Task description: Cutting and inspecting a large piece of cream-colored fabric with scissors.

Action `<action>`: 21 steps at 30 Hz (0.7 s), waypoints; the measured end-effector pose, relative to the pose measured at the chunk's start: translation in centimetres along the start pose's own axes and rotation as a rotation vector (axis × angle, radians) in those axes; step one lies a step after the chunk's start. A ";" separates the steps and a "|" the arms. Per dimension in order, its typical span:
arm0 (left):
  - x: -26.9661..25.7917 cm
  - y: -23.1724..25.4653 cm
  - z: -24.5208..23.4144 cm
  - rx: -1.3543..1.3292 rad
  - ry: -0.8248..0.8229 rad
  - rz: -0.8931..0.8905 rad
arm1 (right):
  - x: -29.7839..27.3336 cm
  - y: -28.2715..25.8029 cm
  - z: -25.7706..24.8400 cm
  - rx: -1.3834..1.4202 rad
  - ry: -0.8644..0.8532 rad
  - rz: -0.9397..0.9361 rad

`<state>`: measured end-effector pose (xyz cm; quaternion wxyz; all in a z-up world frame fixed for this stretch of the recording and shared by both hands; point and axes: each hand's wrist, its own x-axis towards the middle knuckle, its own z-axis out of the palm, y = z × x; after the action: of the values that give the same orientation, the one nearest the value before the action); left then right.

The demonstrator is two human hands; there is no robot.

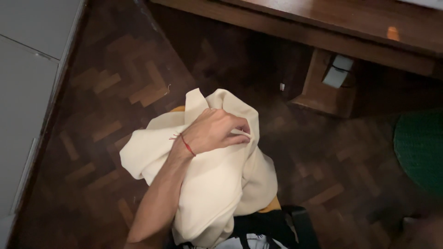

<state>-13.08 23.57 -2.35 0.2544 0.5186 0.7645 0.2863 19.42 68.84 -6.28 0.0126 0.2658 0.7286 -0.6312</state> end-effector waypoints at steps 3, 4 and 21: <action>0.0 -0.1 0.1 -0.021 0.010 0.012 | -3.8 3.6 9.6 0.116 -0.139 0.094; 0.1 -0.1 0.0 -0.031 0.000 0.011 | -4.6 5.0 12.4 0.156 -0.186 0.123; 0.7 -0.2 -1.6 -0.148 -0.163 0.100 | -5.4 0.6 31.2 -0.123 -0.857 -0.208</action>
<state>-14.53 23.89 -1.39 0.3384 0.5574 0.6914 0.3111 14.40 38.00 -11.22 0.2654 -0.0957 0.7167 -0.6378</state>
